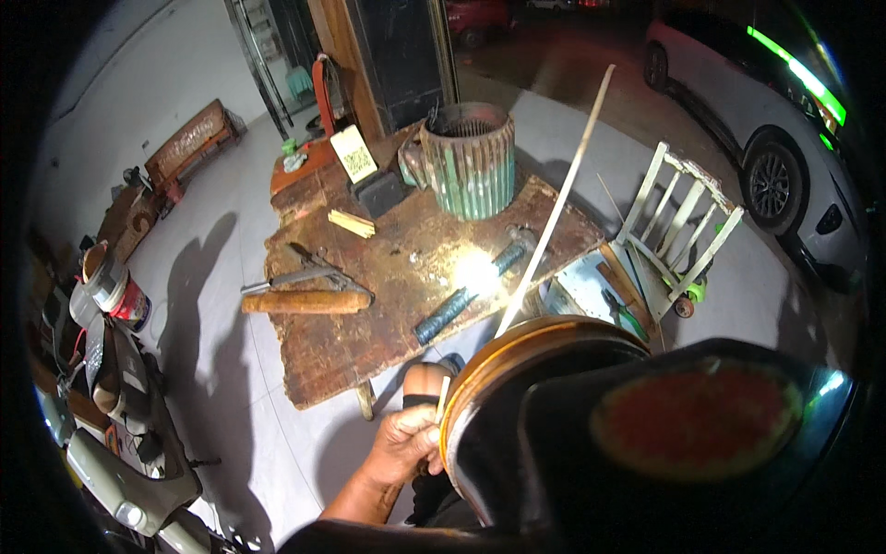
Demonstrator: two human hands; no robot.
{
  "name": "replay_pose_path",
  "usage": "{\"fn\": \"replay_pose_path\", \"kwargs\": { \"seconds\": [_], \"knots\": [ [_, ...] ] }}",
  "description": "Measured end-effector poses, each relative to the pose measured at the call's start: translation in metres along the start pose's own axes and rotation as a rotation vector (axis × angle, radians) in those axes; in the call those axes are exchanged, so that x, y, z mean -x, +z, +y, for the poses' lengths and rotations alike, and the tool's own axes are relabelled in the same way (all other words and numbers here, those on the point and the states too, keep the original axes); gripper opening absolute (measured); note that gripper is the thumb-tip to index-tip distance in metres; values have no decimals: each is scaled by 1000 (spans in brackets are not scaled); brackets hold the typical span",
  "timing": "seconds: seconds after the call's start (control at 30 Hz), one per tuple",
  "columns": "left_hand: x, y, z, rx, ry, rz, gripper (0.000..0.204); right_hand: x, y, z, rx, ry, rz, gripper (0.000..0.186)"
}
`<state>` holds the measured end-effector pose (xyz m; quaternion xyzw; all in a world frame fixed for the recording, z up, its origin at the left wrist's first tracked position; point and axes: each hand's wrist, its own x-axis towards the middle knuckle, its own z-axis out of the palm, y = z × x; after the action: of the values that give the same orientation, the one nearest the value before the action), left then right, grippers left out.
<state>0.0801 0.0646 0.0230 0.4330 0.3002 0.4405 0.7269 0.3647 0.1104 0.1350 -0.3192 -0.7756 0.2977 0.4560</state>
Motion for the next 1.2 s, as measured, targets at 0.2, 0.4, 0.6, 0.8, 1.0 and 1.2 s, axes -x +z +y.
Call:
{"fn": "replay_pose_path", "kwargs": {
  "seconds": [0.2, 0.4, 0.6, 0.8, 1.0, 1.2],
  "knots": [
    [5, 9, -8, -74, 62, 20, 25, -9, 28, 12, -425, 219, -56, 45],
    [11, 10, -15, -146, 250, 107, 26, -15, 61, 28, -546, 310, -41, 43],
    [18, 13, -18, -100, 234, 230, 17, -28, 92, 43, -770, 265, -60, 30],
    [24, 10, -16, -347, 223, 274, 10, -33, 92, 32, -576, 245, -71, 40],
    [38, 2, -24, -235, 252, 400, 12, -34, 108, 35, -325, 88, -75, 33],
    [53, 1, -23, -200, 294, 502, 18, -27, 146, 69, -200, 12, -135, 27]
  ]
}}
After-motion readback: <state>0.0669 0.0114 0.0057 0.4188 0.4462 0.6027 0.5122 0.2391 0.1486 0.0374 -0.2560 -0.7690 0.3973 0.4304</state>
